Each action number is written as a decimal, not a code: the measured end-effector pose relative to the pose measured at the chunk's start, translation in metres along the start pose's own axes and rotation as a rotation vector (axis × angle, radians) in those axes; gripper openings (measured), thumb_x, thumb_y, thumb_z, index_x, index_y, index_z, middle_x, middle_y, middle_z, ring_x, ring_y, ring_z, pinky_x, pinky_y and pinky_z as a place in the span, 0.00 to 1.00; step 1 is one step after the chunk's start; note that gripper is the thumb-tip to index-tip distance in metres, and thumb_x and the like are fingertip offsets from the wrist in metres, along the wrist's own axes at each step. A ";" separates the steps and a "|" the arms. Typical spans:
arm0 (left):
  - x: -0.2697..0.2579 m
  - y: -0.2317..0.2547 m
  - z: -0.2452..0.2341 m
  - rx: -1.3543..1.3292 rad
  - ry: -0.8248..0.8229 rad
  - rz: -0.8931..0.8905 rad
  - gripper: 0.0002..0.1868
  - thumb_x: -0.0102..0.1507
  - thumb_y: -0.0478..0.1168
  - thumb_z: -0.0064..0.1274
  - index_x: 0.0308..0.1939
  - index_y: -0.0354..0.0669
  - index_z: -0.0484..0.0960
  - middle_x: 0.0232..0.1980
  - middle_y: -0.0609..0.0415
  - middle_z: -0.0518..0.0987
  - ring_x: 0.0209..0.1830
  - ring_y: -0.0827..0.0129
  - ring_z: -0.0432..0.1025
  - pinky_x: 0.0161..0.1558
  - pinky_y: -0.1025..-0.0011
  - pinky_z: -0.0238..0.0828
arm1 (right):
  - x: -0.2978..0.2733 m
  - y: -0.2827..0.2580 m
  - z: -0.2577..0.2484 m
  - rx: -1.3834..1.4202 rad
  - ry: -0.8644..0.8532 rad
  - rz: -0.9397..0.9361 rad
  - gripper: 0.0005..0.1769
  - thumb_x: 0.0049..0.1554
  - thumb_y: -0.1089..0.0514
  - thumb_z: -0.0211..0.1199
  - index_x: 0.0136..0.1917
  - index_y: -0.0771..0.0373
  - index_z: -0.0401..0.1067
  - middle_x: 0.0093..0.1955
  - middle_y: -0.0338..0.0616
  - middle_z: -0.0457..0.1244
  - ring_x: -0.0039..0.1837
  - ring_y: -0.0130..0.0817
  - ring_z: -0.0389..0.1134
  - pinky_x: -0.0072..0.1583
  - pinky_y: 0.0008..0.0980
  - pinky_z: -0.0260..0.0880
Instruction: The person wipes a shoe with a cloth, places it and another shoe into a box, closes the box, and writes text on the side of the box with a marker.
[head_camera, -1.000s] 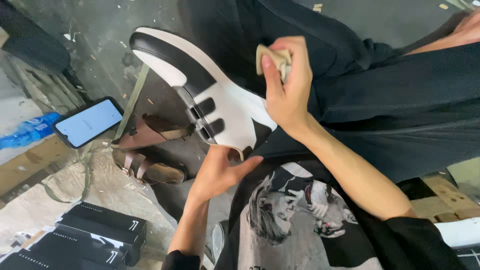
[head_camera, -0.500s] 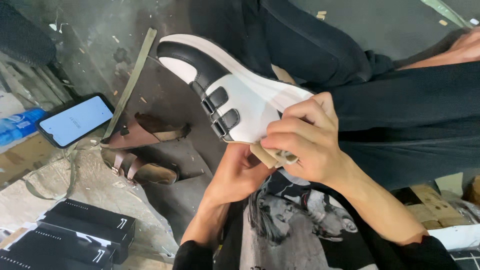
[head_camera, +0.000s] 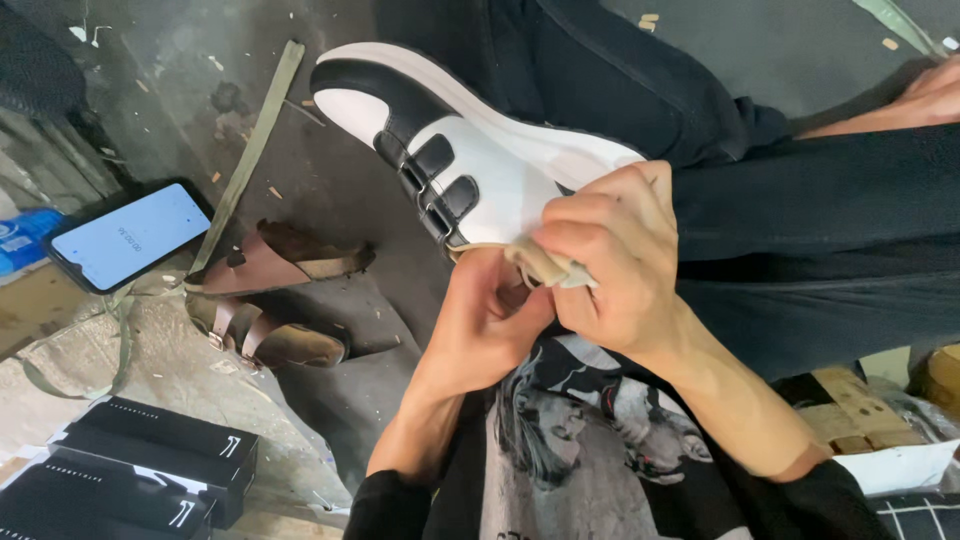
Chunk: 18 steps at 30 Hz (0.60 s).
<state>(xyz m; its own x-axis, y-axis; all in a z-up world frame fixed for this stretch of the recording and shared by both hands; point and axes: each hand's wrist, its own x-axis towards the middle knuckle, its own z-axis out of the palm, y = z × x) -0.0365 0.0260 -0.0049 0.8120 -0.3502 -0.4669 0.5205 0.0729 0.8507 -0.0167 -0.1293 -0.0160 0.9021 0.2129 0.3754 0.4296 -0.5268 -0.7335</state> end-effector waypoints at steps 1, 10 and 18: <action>-0.001 -0.003 0.003 -0.001 0.003 -0.003 0.16 0.64 0.28 0.46 0.29 0.52 0.60 0.28 0.69 0.52 0.28 0.82 0.47 0.28 0.72 0.40 | 0.001 0.001 -0.001 0.003 -0.003 0.002 0.07 0.64 0.63 0.54 0.46 0.65 0.71 0.49 0.45 0.67 0.46 0.46 0.63 0.53 0.49 0.53; 0.002 -0.029 0.019 -0.189 -0.019 0.080 0.17 0.66 0.27 0.48 0.28 0.50 0.63 0.31 0.70 0.59 0.33 0.84 0.53 0.31 0.75 0.45 | -0.003 0.013 -0.007 0.030 -0.013 -0.095 0.09 0.63 0.64 0.66 0.44 0.63 0.67 0.44 0.44 0.65 0.44 0.44 0.60 0.54 0.49 0.49; 0.006 -0.015 0.026 -0.081 -0.021 0.077 0.19 0.70 0.31 0.45 0.27 0.50 0.58 0.31 0.69 0.53 0.32 0.82 0.48 0.31 0.73 0.42 | -0.001 0.016 -0.028 0.219 -0.107 0.086 0.09 0.60 0.64 0.70 0.45 0.64 0.69 0.44 0.47 0.68 0.46 0.43 0.64 0.58 0.45 0.55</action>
<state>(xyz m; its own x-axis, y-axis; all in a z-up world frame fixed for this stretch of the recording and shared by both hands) -0.0467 -0.0013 -0.0141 0.8452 -0.3600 -0.3949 0.4770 0.1753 0.8612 -0.0115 -0.1610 -0.0122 0.9300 0.2672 0.2525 0.3391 -0.3585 -0.8697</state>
